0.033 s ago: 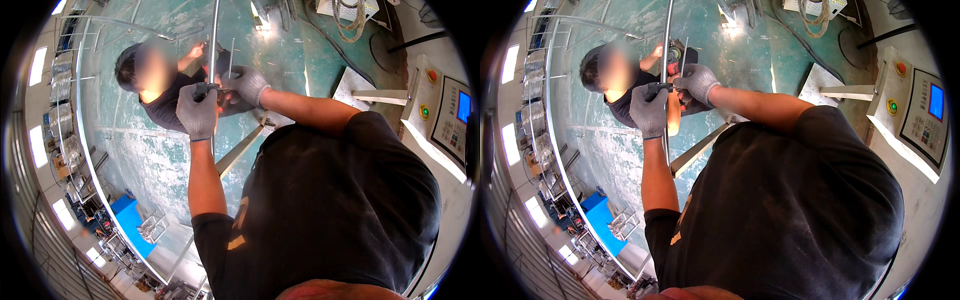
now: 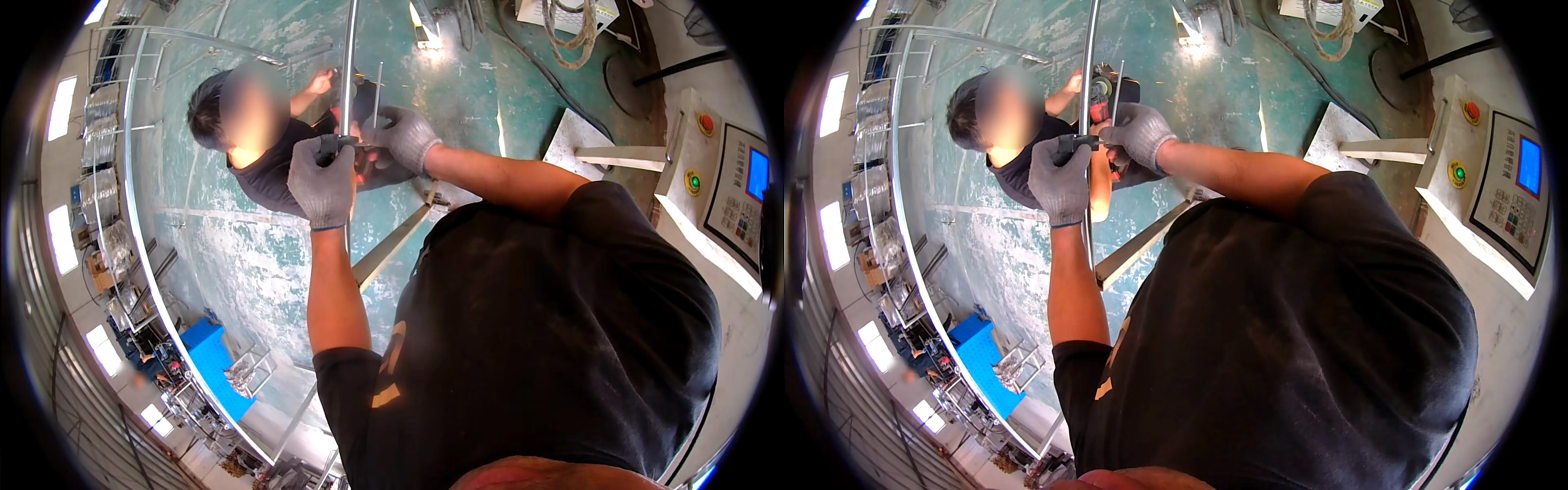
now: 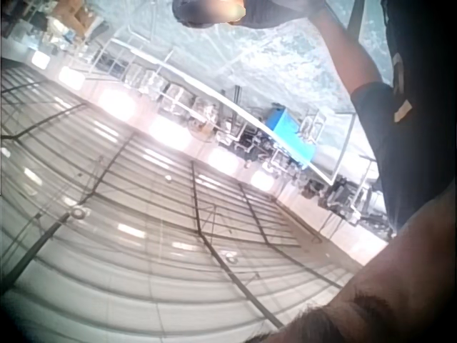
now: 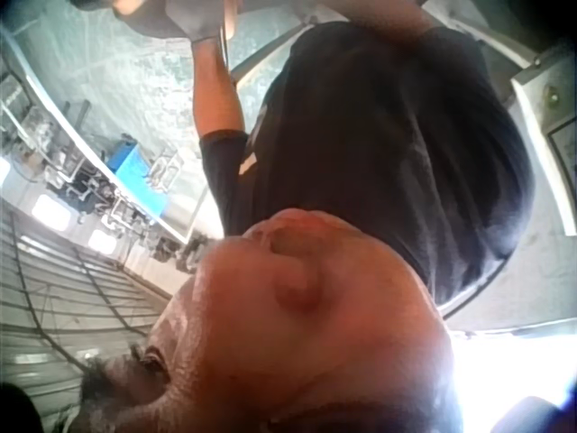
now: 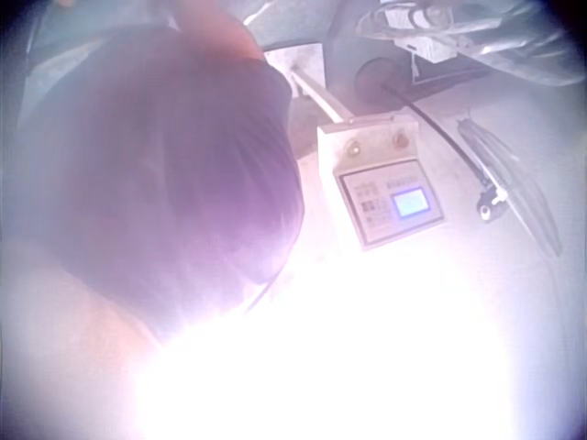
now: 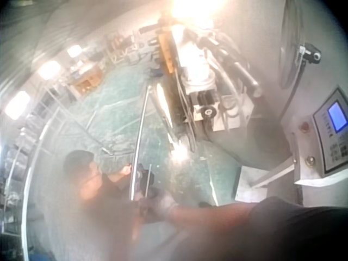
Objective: The person welds a metal rod held in a jig while a coworker uses a handheld grinder on the same rod. The welder repeatedly positions the rod, applies welds, and adjusts the rod's position. The coworker grinds the welds to smooth them.
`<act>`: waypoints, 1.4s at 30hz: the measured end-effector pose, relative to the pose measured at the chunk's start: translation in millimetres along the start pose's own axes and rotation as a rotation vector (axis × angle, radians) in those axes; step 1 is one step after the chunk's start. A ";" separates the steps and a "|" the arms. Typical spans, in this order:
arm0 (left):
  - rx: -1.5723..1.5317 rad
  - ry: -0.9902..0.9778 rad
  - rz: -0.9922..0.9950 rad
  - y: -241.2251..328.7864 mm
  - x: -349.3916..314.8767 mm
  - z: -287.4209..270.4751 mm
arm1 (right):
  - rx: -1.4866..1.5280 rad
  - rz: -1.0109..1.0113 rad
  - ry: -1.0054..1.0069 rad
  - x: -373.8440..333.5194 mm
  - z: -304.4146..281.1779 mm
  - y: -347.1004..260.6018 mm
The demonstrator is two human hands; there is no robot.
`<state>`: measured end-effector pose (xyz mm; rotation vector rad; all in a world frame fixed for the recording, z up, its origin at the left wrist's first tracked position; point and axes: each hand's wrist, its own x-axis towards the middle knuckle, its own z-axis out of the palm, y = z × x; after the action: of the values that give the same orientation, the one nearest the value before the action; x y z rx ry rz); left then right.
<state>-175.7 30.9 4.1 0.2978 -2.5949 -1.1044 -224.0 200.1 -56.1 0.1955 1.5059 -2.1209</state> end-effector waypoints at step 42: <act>0.063 0.111 0.041 6.6 -11.8 12.2 | -0.460 -0.420 -0.050 26.6 -4.3 94.3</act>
<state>-169.6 47.1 -1.4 0.3091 -2.5296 -0.9656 -200.9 172.4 -147.3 -0.3660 2.0939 -1.9779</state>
